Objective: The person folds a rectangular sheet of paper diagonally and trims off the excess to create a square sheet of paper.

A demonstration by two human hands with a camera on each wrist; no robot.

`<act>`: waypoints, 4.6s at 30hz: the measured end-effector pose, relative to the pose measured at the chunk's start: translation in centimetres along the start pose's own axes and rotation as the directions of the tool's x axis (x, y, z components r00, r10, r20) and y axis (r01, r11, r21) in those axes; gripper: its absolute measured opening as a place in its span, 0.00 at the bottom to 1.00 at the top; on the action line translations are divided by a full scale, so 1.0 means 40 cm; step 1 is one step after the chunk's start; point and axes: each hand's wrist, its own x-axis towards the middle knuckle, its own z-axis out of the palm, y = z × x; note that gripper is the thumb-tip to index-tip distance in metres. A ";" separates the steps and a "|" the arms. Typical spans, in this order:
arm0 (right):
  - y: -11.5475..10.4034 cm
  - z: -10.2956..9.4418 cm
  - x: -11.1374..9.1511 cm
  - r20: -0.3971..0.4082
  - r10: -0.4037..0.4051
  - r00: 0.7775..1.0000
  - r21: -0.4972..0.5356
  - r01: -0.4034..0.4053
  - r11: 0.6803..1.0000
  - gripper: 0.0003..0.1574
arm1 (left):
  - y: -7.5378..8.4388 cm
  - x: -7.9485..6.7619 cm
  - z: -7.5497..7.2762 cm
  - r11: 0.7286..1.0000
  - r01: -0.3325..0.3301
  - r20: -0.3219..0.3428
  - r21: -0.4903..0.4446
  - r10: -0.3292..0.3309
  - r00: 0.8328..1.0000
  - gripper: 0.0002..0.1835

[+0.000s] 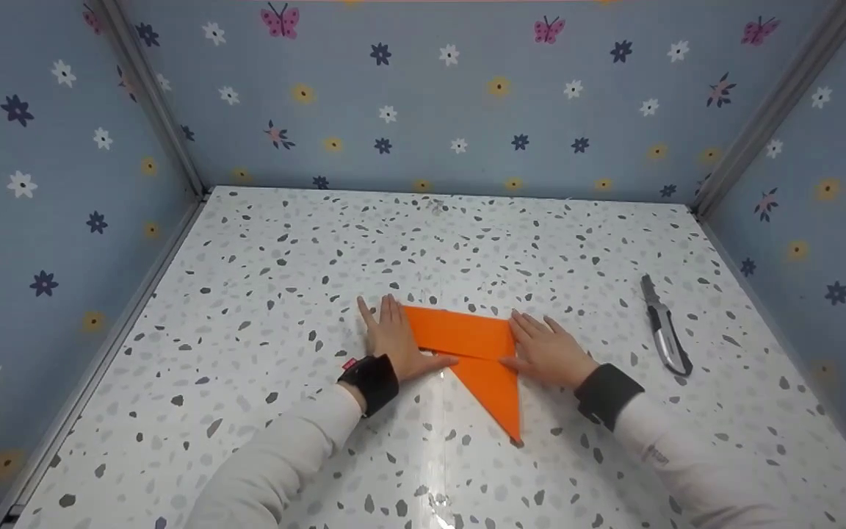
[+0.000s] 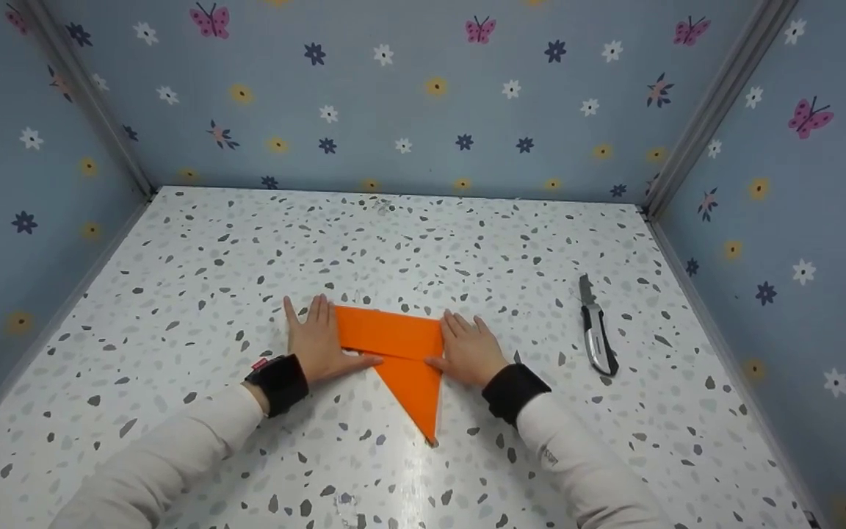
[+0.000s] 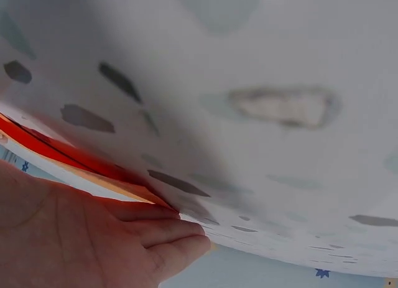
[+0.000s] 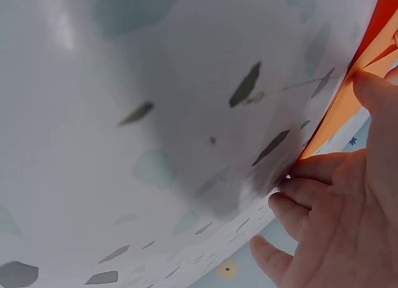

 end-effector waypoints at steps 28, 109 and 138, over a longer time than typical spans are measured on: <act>0.009 0.013 -0.002 -0.038 -0.024 0.999 0.028 0.026 0.999 0.54 | -0.001 0.003 -0.003 0.992 -0.004 0.019 -0.127 0.007 1.000 0.79; -0.138 0.019 -0.075 -0.006 -0.081 0.997 0.053 0.081 0.995 0.54 | 0.042 0.033 -0.048 0.872 -0.235 -0.015 -0.430 0.253 0.967 0.46; -0.206 -0.004 -0.120 0.086 -0.187 0.979 0.104 0.178 0.978 0.55 | 0.056 0.143 -0.039 0.735 -0.558 -0.109 -0.386 0.564 0.819 0.40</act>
